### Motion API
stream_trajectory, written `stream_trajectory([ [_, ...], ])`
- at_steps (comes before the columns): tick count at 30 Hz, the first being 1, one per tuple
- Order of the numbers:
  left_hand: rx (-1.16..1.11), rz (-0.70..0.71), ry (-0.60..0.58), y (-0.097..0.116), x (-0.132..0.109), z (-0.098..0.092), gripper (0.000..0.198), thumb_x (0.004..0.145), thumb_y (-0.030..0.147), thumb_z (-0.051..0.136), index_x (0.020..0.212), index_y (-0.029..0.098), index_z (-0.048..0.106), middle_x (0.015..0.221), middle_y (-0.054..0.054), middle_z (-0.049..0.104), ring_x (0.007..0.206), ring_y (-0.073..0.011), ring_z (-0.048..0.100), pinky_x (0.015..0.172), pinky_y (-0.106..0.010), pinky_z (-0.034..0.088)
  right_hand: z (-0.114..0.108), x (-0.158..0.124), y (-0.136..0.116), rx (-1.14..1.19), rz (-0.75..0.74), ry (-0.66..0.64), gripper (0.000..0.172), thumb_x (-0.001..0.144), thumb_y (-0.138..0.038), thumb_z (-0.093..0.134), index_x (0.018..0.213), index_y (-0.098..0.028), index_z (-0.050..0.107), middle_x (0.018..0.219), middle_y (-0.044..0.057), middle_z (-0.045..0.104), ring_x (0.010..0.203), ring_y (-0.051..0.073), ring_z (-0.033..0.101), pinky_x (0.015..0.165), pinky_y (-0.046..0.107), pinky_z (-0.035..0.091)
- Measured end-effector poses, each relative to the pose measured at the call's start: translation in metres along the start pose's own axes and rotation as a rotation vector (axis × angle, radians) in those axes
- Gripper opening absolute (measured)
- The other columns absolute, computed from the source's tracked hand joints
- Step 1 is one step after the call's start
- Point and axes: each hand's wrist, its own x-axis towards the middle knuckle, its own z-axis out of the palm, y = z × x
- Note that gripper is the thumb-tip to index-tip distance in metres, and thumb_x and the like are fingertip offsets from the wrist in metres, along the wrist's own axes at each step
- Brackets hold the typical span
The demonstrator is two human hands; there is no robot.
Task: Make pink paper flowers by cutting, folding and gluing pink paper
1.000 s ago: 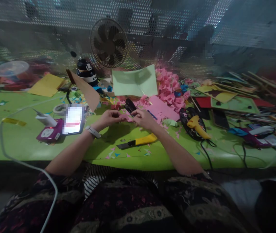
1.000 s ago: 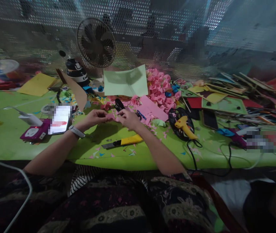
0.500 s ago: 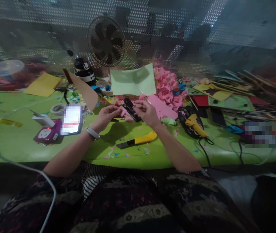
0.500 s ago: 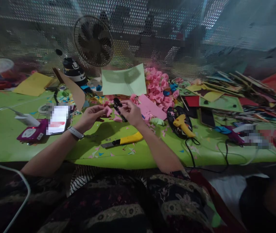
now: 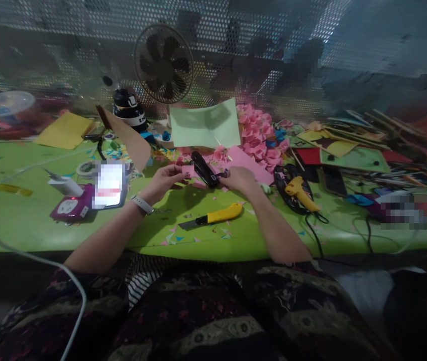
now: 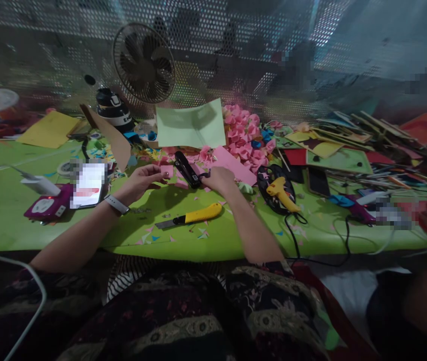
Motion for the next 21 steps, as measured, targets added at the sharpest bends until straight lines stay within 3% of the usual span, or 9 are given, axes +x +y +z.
stream_trajectory([
  [5,0.035,-0.003,-0.012,-0.001,0.0,0.002,0.025,0.071,0.034,0.082,0.076,0.017,0.065,0.086,-0.006,0.074,0.073,-0.0142,0.069,0.062,-0.024,0.051,0.011,0.004,-0.008,0.005,0.053,0.062,0.043,0.084,-0.04,0.062,0.114,-0.009,0.059,0.09,0.016,0.072,0.085,0.029,0.069,0.066,0.032,0.047],
  [10,0.036,0.0,-0.011,-0.004,0.001,0.002,0.025,0.071,0.034,0.082,0.079,0.016,0.067,0.086,-0.006,0.074,0.074,-0.014,0.069,0.062,-0.023,0.052,0.005,0.005,0.002,0.092,0.042,0.04,0.036,0.078,-0.033,0.069,0.106,-0.012,0.06,0.086,0.013,0.072,0.077,0.024,0.067,0.06,0.029,0.044],
  [16,0.016,-0.002,-0.037,-0.004,-0.001,0.002,0.034,0.066,0.038,0.086,0.08,0.015,0.066,0.082,-0.006,0.074,0.071,-0.0138,0.069,0.062,-0.023,0.053,-0.01,0.01,0.031,0.513,0.023,0.015,0.019,0.071,-0.026,0.077,0.074,-0.018,0.061,0.058,0.0,0.062,0.051,0.013,0.057,0.048,0.023,0.038],
  [21,0.012,-0.006,-0.039,-0.002,-0.001,0.003,0.033,0.068,0.037,0.085,0.081,0.014,0.065,0.084,-0.007,0.075,0.072,-0.0143,0.07,0.064,-0.025,0.055,-0.01,0.016,0.044,1.014,0.037,-0.138,0.017,0.073,-0.022,0.077,0.076,-0.017,0.061,0.064,0.004,0.068,0.053,0.016,0.066,0.05,0.024,0.052],
])
